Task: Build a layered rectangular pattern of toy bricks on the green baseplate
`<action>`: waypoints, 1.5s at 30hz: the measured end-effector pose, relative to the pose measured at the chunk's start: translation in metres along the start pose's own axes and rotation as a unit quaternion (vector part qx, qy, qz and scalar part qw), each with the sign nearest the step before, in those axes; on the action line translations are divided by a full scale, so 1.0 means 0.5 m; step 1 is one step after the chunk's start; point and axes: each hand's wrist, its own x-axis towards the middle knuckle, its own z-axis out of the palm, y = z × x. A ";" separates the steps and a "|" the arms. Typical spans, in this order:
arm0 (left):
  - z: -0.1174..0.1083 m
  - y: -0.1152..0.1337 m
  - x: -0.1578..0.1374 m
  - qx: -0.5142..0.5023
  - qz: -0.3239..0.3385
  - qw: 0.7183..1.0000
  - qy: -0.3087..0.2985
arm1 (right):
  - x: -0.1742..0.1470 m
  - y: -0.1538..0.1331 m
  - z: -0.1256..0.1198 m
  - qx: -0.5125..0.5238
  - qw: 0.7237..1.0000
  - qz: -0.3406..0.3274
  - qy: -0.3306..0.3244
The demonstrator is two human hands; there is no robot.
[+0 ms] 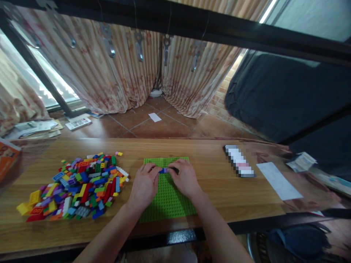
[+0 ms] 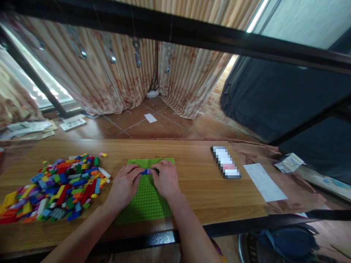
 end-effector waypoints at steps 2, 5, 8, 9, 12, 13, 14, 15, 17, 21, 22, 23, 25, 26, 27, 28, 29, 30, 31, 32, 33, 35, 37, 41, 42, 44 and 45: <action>0.003 -0.001 0.000 -0.002 0.001 1.000 0.003 | 0.000 -0.001 0.001 0.009 1.000 -0.003 -0.001; 0.007 -0.003 -0.002 -0.004 0.003 1.000 0.005 | -0.001 -0.004 0.000 0.014 1.000 -0.001 0.001; 0.009 -0.002 -0.003 -0.008 0.007 1.000 0.003 | -0.002 -0.006 0.001 0.010 1.000 0.003 0.002; 0.008 -0.001 -0.003 -0.008 0.009 1.000 0.000 | -0.002 -0.006 0.001 0.009 1.000 0.004 0.003; 0.003 0.009 -0.006 0.000 0.010 1.000 -0.017 | -0.002 -0.004 0.005 0.013 1.000 0.003 0.007; 0.000 0.013 -0.007 0.004 0.007 1.000 -0.025 | -0.002 -0.002 0.007 0.017 1.000 0.002 0.006; -0.002 0.017 -0.008 0.008 0.002 0.999 -0.034 | -0.002 0.000 0.008 0.022 1.000 0.001 0.005; -0.005 0.021 -0.010 0.013 -0.007 0.999 -0.042 | -0.001 0.002 0.009 0.029 1.000 0.000 0.002; -0.009 0.028 -0.012 0.022 -0.019 0.998 -0.057 | -0.001 0.006 0.011 0.048 0.999 -0.001 0.002; -0.014 0.036 -0.016 0.050 -0.032 0.994 -0.089 | 0.002 0.010 0.011 0.081 0.997 0.019 -0.003; -0.014 0.038 -0.018 0.060 -0.034 0.993 -0.097 | 0.002 0.011 0.011 0.086 0.996 0.025 -0.006; -0.014 0.040 -0.019 0.071 -0.035 0.991 -0.104 | 0.003 0.010 0.011 0.089 0.996 0.031 -0.009; -0.013 0.045 -0.022 0.089 -0.036 0.989 -0.114 | 0.004 0.009 0.012 0.093 0.995 0.038 -0.011; -0.012 0.047 -0.024 0.095 -0.037 0.988 -0.117 | 0.004 0.009 0.012 0.094 0.995 0.038 -0.010; -0.011 0.049 -0.026 0.100 -0.036 0.987 -0.118 | 0.005 0.008 0.013 0.095 0.995 0.037 -0.009; -0.010 0.051 -0.028 0.103 -0.035 0.987 -0.118 | 0.005 0.008 0.014 0.094 0.995 0.035 -0.008; -0.009 0.053 -0.029 0.105 -0.035 0.987 -0.117 | 0.006 0.008 0.015 0.092 0.995 0.033 -0.008; -0.008 0.054 -0.030 0.106 -0.035 0.987 -0.116 | 0.006 0.008 0.015 0.089 0.996 0.032 -0.008; -0.007 0.054 -0.030 0.105 -0.036 0.987 -0.115 | 0.006 0.009 0.016 0.086 0.996 0.030 -0.009; -0.007 0.054 -0.030 0.101 -0.037 0.988 -0.114 | 0.006 0.010 0.015 0.086 0.996 0.027 -0.011; -0.008 0.053 -0.029 0.095 -0.041 0.988 -0.114 | 0.006 0.013 0.015 0.088 0.996 0.023 -0.014; -0.012 0.049 -0.028 0.078 -0.048 0.989 -0.116 | 0.003 0.019 0.013 0.098 0.995 0.010 -0.023; -0.017 0.043 -0.026 0.059 -0.050 0.991 -0.112 | -0.001 0.026 0.011 0.101 0.994 -0.006 -0.036; -0.025 0.030 -0.026 0.022 -0.036 0.995 -0.093 | -0.008 0.036 0.013 0.070 0.996 -0.014 -0.051; -0.026 0.026 -0.026 0.015 -0.035 0.996 -0.087 | -0.009 0.038 0.015 0.061 0.997 -0.014 -0.049; -0.029 0.018 -0.023 0.004 -0.041 0.997 -0.068 | -0.010 0.040 0.020 0.048 0.998 -0.017 -0.046; -0.031 0.013 -0.021 0.000 -0.046 0.997 -0.055 | -0.010 0.041 0.022 0.045 0.998 -0.021 -0.044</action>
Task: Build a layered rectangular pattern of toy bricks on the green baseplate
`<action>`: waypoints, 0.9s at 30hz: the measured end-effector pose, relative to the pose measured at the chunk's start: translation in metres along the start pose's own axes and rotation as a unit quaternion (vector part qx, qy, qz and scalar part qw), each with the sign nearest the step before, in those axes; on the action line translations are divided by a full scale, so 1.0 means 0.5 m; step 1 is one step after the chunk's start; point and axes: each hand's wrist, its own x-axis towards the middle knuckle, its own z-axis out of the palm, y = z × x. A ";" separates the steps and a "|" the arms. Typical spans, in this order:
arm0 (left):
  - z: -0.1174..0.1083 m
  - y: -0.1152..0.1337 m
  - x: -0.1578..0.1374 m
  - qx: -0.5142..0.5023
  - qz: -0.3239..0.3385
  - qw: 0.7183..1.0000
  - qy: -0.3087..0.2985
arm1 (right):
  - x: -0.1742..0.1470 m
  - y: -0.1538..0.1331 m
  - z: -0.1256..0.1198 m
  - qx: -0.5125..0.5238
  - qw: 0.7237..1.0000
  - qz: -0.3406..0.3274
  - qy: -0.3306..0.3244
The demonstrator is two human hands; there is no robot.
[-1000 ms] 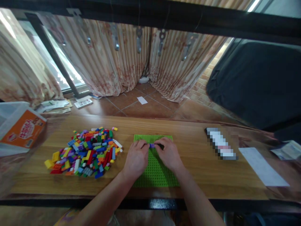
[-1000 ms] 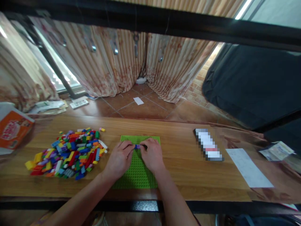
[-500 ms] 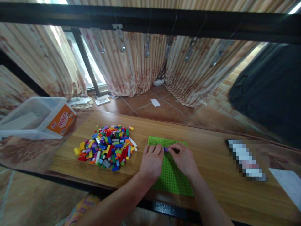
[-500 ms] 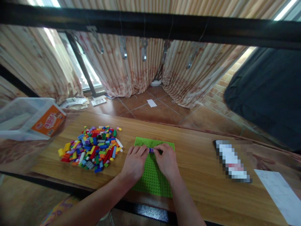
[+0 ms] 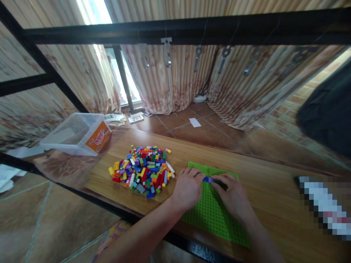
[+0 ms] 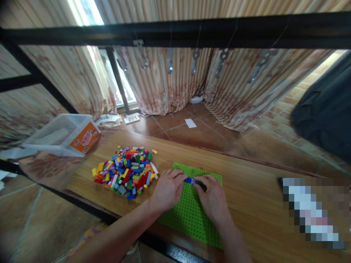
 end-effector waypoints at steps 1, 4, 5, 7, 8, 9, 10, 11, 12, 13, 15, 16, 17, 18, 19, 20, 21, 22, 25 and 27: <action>-0.003 -0.005 0.003 -0.005 -0.006 1.000 0.015 | 0.000 0.000 0.002 -0.003 1.000 -0.005 0.002; -0.019 -0.027 0.016 -0.012 -0.032 0.998 0.060 | 0.001 -0.001 0.004 -0.007 1.000 -0.017 0.011; -0.027 -0.037 0.020 -0.012 -0.041 0.997 0.071 | 0.001 -0.002 0.003 -0.008 1.000 -0.019 0.013; -0.044 -0.059 0.027 -0.011 -0.059 0.995 0.082 | 0.001 -0.004 0.003 -0.010 1.000 -0.019 0.016; -0.054 -0.071 0.028 -0.010 -0.067 0.994 0.083 | 0.001 -0.005 0.002 -0.011 1.000 -0.017 0.018; -0.064 -0.085 0.028 -0.009 -0.076 0.994 0.079 | 0.000 -0.006 0.002 -0.011 1.000 -0.016 0.020; -0.074 -0.099 0.027 -0.009 -0.082 0.994 0.071 | 0.000 -0.006 0.002 -0.012 1.000 -0.015 0.020; -0.084 -0.113 0.025 -0.013 -0.083 0.995 0.058 | 0.000 -0.006 0.002 -0.013 1.000 -0.014 0.018; -0.095 -0.126 0.022 -0.020 -0.077 0.996 0.039 | 0.000 -0.006 0.003 -0.014 1.000 -0.012 0.016; -0.104 -0.138 0.018 -0.025 -0.070 0.997 0.021 | 0.000 -0.005 0.003 -0.015 1.000 -0.011 0.015; -0.121 -0.156 0.009 -0.023 -0.064 0.998 -0.005 | 0.000 -0.004 0.003 -0.017 1.000 -0.013 0.014; -0.128 -0.162 0.005 -0.017 -0.065 0.998 -0.014 | 0.001 -0.003 0.003 -0.018 1.000 -0.016 0.016; -0.133 -0.166 0.001 -0.008 -0.065 0.998 -0.023 | 0.001 -0.002 0.003 -0.018 0.999 -0.020 0.018; -0.136 -0.168 -0.003 0.002 -0.064 0.997 -0.032 | 0.002 -0.002 0.003 -0.017 0.999 -0.023 0.019; -0.137 -0.168 -0.006 0.011 -0.061 0.997 -0.041 | 0.002 -0.002 0.003 -0.017 0.999 -0.025 0.020; -0.138 -0.167 -0.008 0.019 -0.056 0.997 -0.050 | 0.002 -0.001 0.003 -0.016 0.999 -0.026 0.020; -0.137 -0.166 -0.009 0.025 -0.051 0.997 -0.058 | 0.002 -0.001 0.003 -0.016 0.999 -0.026 0.020; -0.136 -0.165 -0.010 0.031 -0.048 0.996 -0.063 | 0.002 -0.001 0.003 -0.017 0.999 -0.026 0.019; -0.135 -0.161 -0.009 0.041 -0.053 0.995 -0.070 | 0.001 0.000 0.004 -0.021 0.999 -0.023 0.018; -0.136 -0.159 -0.007 0.043 -0.063 0.994 -0.074 | 0.001 0.000 0.004 -0.021 0.999 -0.022 0.016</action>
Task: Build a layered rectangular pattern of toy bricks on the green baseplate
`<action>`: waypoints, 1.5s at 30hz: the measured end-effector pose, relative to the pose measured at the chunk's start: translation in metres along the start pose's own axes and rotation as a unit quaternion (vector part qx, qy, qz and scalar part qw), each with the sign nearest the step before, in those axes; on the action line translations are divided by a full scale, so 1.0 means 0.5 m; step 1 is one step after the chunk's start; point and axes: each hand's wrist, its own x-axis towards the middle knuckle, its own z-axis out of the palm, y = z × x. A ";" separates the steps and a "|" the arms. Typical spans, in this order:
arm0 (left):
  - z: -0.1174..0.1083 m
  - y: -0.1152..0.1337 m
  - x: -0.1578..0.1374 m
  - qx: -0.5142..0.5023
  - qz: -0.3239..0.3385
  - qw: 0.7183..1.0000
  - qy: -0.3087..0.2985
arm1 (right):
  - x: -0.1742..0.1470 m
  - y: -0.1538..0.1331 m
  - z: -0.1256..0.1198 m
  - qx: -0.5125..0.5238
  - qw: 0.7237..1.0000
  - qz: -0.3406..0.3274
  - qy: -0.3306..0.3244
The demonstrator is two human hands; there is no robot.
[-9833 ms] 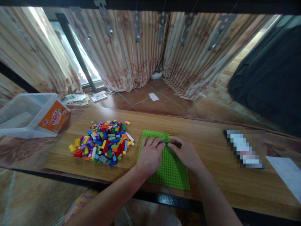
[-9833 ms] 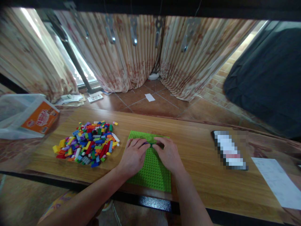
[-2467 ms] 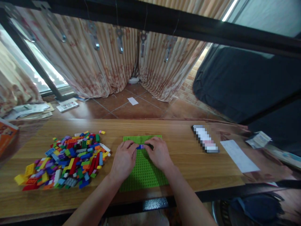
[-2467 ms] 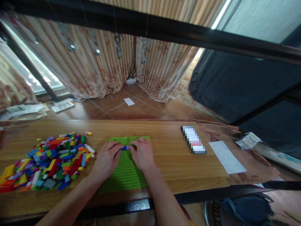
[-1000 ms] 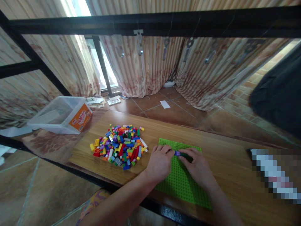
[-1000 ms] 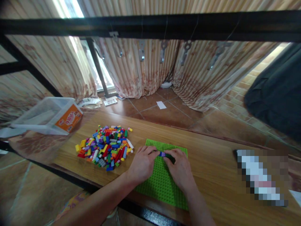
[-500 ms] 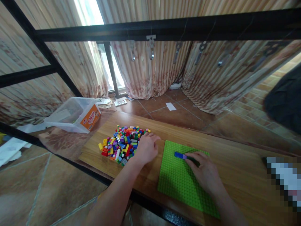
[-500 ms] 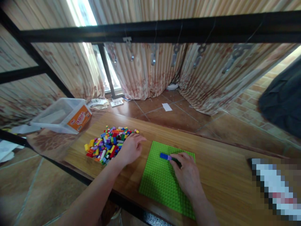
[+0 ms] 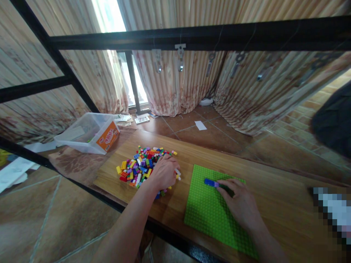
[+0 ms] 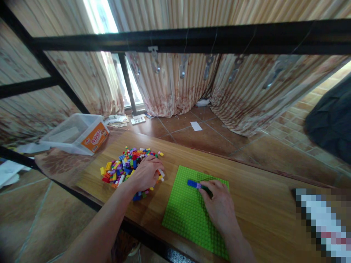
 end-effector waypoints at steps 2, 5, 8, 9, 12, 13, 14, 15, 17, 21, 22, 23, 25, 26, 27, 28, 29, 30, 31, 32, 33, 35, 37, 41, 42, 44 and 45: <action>-0.003 0.001 0.000 0.001 -0.005 1.000 -0.002 | 0.000 0.000 -0.001 0.001 1.000 -0.001 0.000; -0.005 0.004 0.000 0.004 -0.008 1.000 -0.003 | 0.000 -0.002 -0.001 -0.002 1.000 -0.003 0.001; -0.003 0.008 0.001 0.010 -0.014 1.000 -0.006 | 0.000 -0.004 -0.001 -0.008 1.000 -0.003 0.003; -0.002 0.009 0.002 0.013 -0.014 1.000 -0.007 | 0.000 -0.004 -0.001 -0.009 1.000 -0.003 0.004; 0.003 0.011 0.004 0.018 -0.011 1.000 -0.008 | -0.001 -0.003 -0.001 -0.010 1.000 -0.007 0.004; 0.004 0.011 0.005 0.017 -0.010 1.000 -0.009 | -0.001 -0.003 0.000 -0.010 1.000 -0.007 0.003; 0.005 0.011 0.005 0.015 -0.009 1.000 -0.009 | -0.001 -0.002 -0.001 -0.009 1.000 -0.006 0.001; 0.005 0.010 0.005 0.013 -0.010 1.000 -0.009 | -0.001 -0.002 -0.001 -0.010 1.000 -0.004 -0.001; 0.004 0.010 0.006 0.015 -0.013 1.000 -0.005 | -0.001 -0.001 -0.001 -0.009 1.000 -0.002 -0.004; 0.003 0.013 0.008 0.005 0.000 1.000 0.017 | 0.000 -0.003 -0.002 -0.007 1.000 -0.008 -0.003; 0.005 0.014 0.009 -0.006 0.007 1.000 0.023 | 0.000 -0.004 -0.003 -0.007 1.000 -0.011 -0.001; 0.007 0.015 0.011 -0.020 0.013 0.999 0.029 | 0.000 -0.004 -0.003 -0.007 1.000 -0.013 0.001; 0.012 0.018 0.014 -0.051 0.023 0.998 0.040 | 0.000 -0.006 -0.003 -0.007 1.000 -0.014 0.002; 0.016 0.020 0.015 -0.068 0.027 0.996 0.044 | 0.000 -0.007 -0.003 -0.008 1.000 -0.013 0.002; 0.019 0.022 0.017 -0.086 0.031 0.995 0.046 | -0.001 -0.008 -0.003 -0.010 1.000 -0.012 0.002; 0.022 0.026 0.017 -0.101 0.036 0.993 0.046 | -0.001 -0.009 -0.002 -0.012 1.000 -0.012 0.003; 0.025 0.031 0.018 -0.115 0.041 0.992 0.045 | 0.000 -0.009 -0.002 -0.014 1.000 -0.011 0.004; 0.028 0.037 0.018 -0.124 0.046 0.990 0.042 | 0.000 -0.010 -0.001 -0.016 1.000 -0.011 0.007; 0.030 0.044 0.018 -0.129 0.049 0.990 0.039 | 0.000 -0.011 0.000 -0.018 1.000 -0.010 0.009; 0.033 0.051 0.018 -0.130 0.050 0.990 0.036 | 0.001 -0.012 0.000 -0.020 1.000 -0.010 0.010; 0.035 0.058 0.017 -0.130 0.047 0.990 0.035 | 0.002 -0.013 0.001 -0.021 1.000 -0.009 0.011; 0.040 0.072 0.018 -0.130 0.037 0.990 0.035 | 0.003 -0.015 0.001 -0.020 1.000 -0.009 0.011; 0.046 0.083 0.019 -0.132 0.032 0.990 0.040 | 0.003 -0.019 -0.001 -0.011 1.000 -0.007 0.020; 0.055 0.099 0.021 -0.138 0.048 0.988 0.047 | 0.003 -0.034 -0.012 0.029 0.997 -0.001 0.073; 0.058 0.103 0.021 -0.138 0.055 0.988 0.050 | 0.002 -0.039 -0.014 0.041 0.996 -0.004 0.082; 0.063 0.110 0.020 -0.141 0.071 0.986 0.055 | 0.002 -0.050 -0.018 0.066 0.994 -0.014 0.082; 0.067 0.114 0.019 -0.144 0.081 0.985 0.056 | 0.001 -0.055 -0.018 0.079 0.994 -0.021 0.075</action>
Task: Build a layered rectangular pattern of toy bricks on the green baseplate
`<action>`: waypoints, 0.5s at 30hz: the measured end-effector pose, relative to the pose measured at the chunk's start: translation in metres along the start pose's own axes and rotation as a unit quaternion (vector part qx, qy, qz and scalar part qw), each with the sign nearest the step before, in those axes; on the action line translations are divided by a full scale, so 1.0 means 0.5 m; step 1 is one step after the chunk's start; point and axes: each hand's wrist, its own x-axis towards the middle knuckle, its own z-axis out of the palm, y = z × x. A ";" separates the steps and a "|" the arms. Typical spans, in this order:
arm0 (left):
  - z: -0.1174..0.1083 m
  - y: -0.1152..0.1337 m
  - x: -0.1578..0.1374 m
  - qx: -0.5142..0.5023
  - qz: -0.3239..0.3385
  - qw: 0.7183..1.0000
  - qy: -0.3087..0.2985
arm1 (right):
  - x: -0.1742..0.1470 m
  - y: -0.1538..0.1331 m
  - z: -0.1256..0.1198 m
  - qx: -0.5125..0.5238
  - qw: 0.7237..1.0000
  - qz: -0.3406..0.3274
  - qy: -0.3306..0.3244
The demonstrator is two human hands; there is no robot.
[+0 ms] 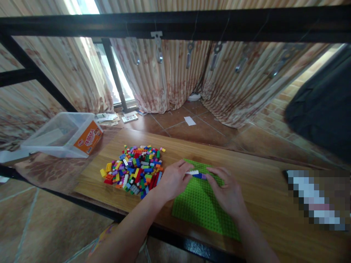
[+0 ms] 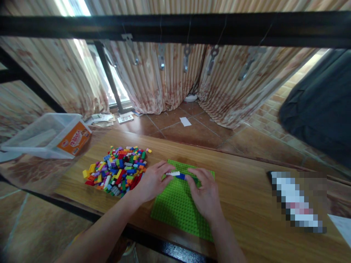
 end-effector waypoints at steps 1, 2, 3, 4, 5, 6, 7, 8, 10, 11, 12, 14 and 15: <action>0.004 0.003 -0.001 -0.006 0.010 1.000 -0.001 | 0.000 -0.005 0.001 0.013 1.000 -0.004 -0.009; 0.009 0.006 -0.001 -0.014 0.022 1.000 -0.004 | -0.001 -0.010 0.003 0.025 1.000 -0.008 -0.018; 0.014 0.009 -0.002 -0.023 0.033 0.999 -0.008 | -0.002 -0.014 0.005 0.036 0.999 -0.009 -0.027; 0.018 0.012 -0.002 -0.033 0.044 0.998 -0.012 | -0.002 -0.018 0.007 0.047 0.998 -0.010 -0.038; 0.022 0.014 -0.002 -0.041 0.052 0.998 -0.015 | -0.003 -0.020 0.008 0.056 0.997 -0.007 -0.048; 0.025 0.016 -0.002 -0.049 0.057 0.997 -0.018 | -0.003 -0.021 0.009 0.066 0.996 -0.002 -0.059; 0.028 0.018 -0.001 -0.056 0.061 0.996 -0.020 | -0.004 -0.021 0.010 0.075 0.995 0.006 -0.070; 0.030 0.019 -0.001 -0.062 0.063 0.996 -0.021 | -0.004 -0.021 0.009 0.082 0.993 0.013 -0.080; 0.032 0.020 0.000 -0.070 0.065 0.995 -0.022 | -0.004 -0.019 0.007 0.092 0.991 0.023 -0.095; 0.033 0.020 0.000 -0.073 0.066 0.995 -0.024 | -0.003 -0.018 0.005 0.094 0.990 0.026 -0.102; 0.033 0.020 0.000 -0.074 0.067 0.995 -0.027 | -0.003 -0.017 0.003 0.093 0.989 0.028 -0.107; 0.034 0.018 0.000 -0.074 0.067 0.995 -0.031 | -0.003 -0.015 -0.001 0.085 0.989 0.028 -0.114; 0.034 0.017 0.000 -0.072 0.064 0.995 -0.032 | -0.003 -0.013 -0.003 0.078 0.990 0.025 -0.116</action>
